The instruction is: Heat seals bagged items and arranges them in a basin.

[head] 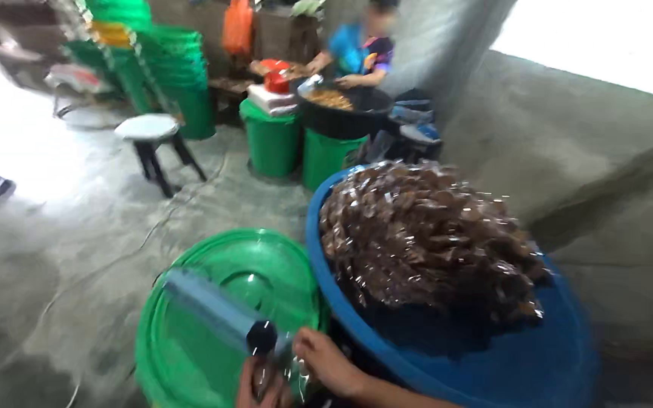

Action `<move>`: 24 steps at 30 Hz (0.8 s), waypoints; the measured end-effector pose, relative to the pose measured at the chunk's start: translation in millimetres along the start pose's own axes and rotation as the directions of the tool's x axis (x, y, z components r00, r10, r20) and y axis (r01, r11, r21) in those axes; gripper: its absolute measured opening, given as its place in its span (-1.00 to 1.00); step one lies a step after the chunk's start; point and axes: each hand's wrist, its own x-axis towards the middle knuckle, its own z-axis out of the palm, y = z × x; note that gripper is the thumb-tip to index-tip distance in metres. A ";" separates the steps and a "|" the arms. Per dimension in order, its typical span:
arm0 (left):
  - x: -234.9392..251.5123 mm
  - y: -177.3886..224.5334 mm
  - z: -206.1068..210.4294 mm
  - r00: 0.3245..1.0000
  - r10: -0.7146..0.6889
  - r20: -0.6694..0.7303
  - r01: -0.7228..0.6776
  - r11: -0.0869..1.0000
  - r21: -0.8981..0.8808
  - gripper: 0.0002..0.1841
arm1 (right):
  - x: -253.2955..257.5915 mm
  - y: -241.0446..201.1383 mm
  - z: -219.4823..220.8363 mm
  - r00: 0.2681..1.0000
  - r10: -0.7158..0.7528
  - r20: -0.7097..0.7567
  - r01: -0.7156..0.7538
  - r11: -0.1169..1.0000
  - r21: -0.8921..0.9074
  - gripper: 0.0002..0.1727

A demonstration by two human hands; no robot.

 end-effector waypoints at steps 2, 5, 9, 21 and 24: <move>4.3 -9.5 -5.3 0.984 -0.001 -0.179 0.001 1.000 -0.003 -0.38 | 23.4 -5.7 18.6 0.998 -0.044 -0.053 0.035 0.986 -0.165 -0.65; 29.2 -23.1 -18.9 0.932 0.054 -0.358 -0.070 0.997 -0.033 -0.39 | 65.1 -10.7 41.2 0.956 -0.289 -0.047 0.249 0.886 -0.391 -0.59; 60.3 -24.4 -32.4 0.886 -0.023 -0.463 -0.060 0.984 -0.165 -0.36 | 115.2 -32.4 43.8 0.966 -0.257 0.029 0.222 0.765 -0.605 -0.58; 91.8 -9.2 -72.0 0.877 -0.008 -0.480 -0.079 0.984 -0.162 -0.37 | 60.6 -60.5 60.2 0.957 -0.169 0.237 0.289 0.463 -0.838 -0.18; 92.8 -19.5 -77.4 0.872 -0.015 -0.490 -0.106 0.970 -0.219 -0.29 | 64.2 -27.3 60.8 0.856 -0.496 0.145 0.402 0.462 -0.791 -0.33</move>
